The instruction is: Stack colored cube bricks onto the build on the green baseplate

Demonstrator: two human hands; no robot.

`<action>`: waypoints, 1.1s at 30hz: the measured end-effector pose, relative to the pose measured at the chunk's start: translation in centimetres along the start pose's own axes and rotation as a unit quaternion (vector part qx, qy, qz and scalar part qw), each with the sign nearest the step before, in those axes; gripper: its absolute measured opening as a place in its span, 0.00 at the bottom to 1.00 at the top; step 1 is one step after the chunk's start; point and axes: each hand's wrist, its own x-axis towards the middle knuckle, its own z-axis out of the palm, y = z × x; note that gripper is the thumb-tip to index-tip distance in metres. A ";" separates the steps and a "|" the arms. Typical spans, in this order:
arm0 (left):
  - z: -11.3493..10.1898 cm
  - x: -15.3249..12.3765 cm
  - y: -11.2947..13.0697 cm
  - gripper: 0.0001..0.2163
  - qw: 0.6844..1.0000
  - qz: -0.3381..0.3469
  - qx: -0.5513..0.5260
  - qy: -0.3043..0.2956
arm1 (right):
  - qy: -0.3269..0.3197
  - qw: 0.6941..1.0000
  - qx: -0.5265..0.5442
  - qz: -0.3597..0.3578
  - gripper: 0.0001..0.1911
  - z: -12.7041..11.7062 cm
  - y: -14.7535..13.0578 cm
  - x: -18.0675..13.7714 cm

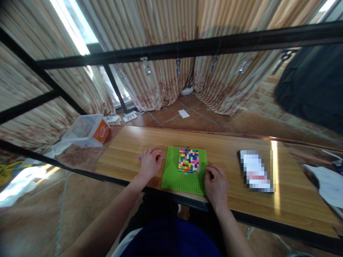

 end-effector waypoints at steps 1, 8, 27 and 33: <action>-0.1 0.0 -0.4 0.08 1.000 0.004 0.029 -0.008 | 0.001 1.000 -0.002 0.000 0.13 0.0 0.0 0.0; 0.5 0.0 -0.7 0.08 0.996 0.038 0.075 -0.034 | -0.002 1.000 -0.004 0.003 0.13 0.1 0.2 -0.1; 1.9 0.2 1.8 0.09 0.928 -0.043 -0.369 -0.039 | 0.004 1.000 0.009 0.020 0.12 0.0 -0.5 0.0; 1.9 0.2 2.6 0.06 0.911 -0.060 -0.405 -0.055 | -0.005 1.000 0.014 0.019 0.11 -0.2 -0.8 0.1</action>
